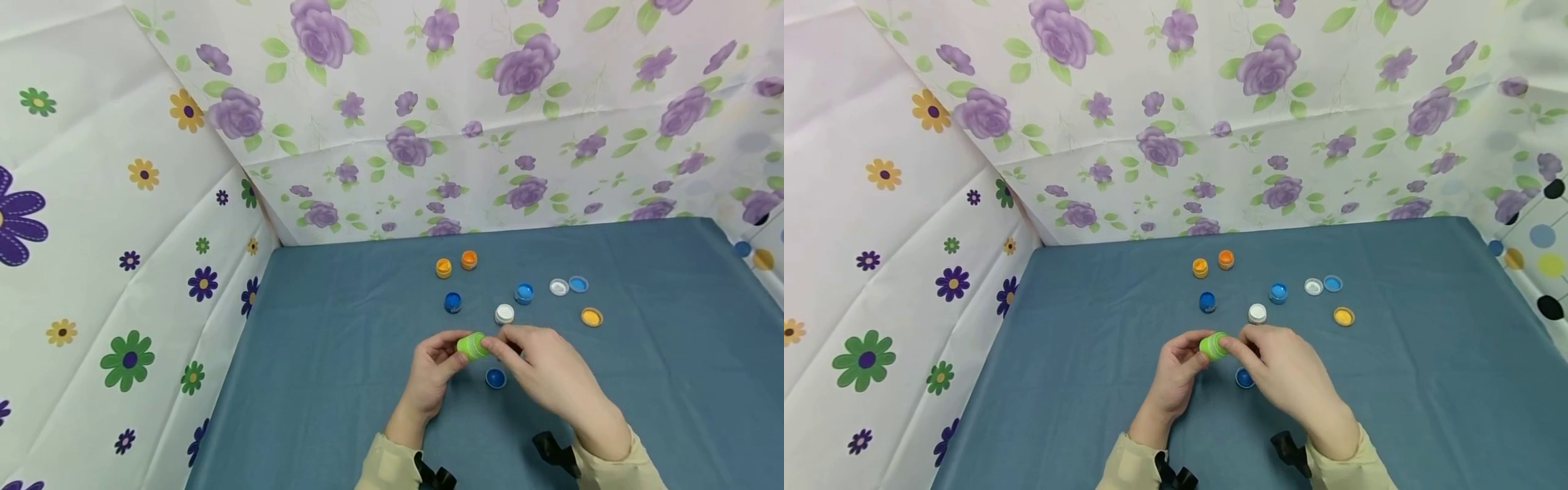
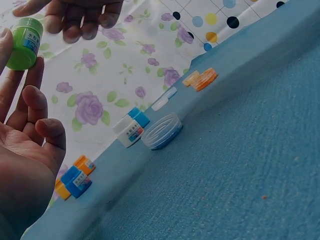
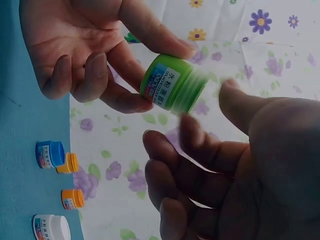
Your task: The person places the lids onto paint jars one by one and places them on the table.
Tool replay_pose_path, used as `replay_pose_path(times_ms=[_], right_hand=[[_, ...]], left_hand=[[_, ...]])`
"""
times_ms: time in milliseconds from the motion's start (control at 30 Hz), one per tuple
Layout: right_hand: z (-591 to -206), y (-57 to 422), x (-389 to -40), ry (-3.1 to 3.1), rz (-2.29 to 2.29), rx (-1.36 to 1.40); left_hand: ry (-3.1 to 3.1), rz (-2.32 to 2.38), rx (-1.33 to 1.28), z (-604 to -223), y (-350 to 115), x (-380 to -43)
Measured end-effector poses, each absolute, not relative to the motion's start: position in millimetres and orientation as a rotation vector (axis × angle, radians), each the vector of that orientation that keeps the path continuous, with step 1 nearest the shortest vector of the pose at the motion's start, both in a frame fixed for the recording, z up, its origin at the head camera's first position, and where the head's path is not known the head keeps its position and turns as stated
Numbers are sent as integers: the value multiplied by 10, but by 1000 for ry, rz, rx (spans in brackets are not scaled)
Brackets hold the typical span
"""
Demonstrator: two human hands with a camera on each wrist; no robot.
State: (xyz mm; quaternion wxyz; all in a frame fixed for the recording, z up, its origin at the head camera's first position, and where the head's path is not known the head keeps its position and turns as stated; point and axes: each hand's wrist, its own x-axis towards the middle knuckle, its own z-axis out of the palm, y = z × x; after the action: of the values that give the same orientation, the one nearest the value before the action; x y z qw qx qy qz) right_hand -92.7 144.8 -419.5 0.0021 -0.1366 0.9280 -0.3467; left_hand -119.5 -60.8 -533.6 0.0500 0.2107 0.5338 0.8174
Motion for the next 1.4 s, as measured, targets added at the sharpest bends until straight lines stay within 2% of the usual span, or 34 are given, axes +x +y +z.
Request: replay_pose_path(times_ms=[167, 500, 1400], right_hand=[[-4196, 1484, -918, 2939, -1179, -454], [-4264, 1520, -972, 2983, -1137, -986], [-4267, 1390, -940, 2984, -1051, -682]], left_hand=[[1635, 2505, 596, -5325, -610, -1199], [1627, 2546, 602, -5327, -616, -1208], [1592, 2505, 654, -5351, -629, -1203]])
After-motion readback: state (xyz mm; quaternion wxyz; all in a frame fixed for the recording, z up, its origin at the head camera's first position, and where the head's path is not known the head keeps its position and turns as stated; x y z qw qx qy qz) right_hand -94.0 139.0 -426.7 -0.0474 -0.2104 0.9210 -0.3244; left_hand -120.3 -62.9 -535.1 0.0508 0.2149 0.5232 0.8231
